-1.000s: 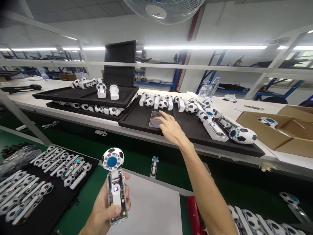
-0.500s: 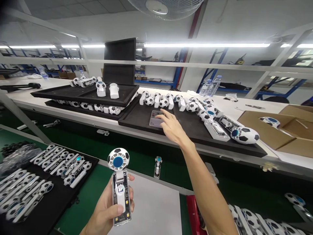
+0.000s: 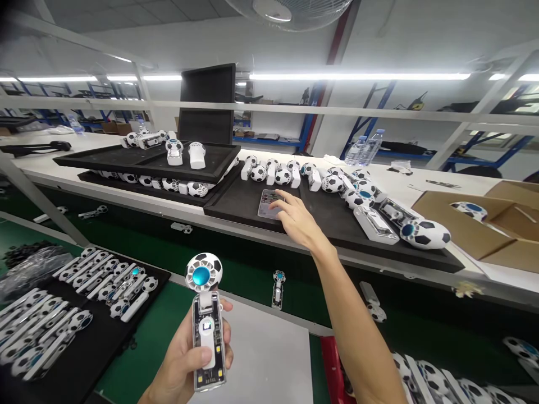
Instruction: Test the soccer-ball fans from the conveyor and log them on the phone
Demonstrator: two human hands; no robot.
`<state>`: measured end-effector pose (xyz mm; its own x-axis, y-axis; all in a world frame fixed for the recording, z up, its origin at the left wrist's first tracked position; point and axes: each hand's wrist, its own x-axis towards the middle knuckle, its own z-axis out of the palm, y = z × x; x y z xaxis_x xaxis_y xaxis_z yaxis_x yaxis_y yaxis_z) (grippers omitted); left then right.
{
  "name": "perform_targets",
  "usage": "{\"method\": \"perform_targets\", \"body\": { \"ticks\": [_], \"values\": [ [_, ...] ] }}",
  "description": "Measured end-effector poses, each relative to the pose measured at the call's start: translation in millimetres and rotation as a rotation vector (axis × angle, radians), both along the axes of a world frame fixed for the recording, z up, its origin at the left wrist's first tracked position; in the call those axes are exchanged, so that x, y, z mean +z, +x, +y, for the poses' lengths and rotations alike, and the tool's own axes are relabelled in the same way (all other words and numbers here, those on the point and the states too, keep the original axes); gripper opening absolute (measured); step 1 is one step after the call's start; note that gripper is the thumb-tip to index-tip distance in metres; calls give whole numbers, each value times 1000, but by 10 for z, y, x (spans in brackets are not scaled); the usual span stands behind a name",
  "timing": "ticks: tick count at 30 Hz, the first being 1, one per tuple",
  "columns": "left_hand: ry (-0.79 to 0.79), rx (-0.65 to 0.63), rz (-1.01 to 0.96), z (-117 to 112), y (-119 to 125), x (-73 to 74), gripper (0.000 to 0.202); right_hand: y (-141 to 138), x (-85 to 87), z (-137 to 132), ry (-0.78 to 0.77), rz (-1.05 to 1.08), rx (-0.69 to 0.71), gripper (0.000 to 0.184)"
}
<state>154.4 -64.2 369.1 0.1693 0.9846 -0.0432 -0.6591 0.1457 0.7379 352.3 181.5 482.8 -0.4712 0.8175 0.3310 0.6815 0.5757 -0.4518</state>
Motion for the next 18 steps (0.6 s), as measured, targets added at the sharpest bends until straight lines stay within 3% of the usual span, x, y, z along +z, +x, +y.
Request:
{"method": "perform_targets", "body": {
  "ticks": [8,14,18],
  "values": [
    [11,7,-51,19,12,-42,61,-17,-12,17,23,-82,50,38],
    [21,8,8,19,1,-13,57,37,-61,62,78,141,-5,31],
    [66,199,227,52,37,-36,43,45,-74,70,66,124,-21,29]
  ]
}}
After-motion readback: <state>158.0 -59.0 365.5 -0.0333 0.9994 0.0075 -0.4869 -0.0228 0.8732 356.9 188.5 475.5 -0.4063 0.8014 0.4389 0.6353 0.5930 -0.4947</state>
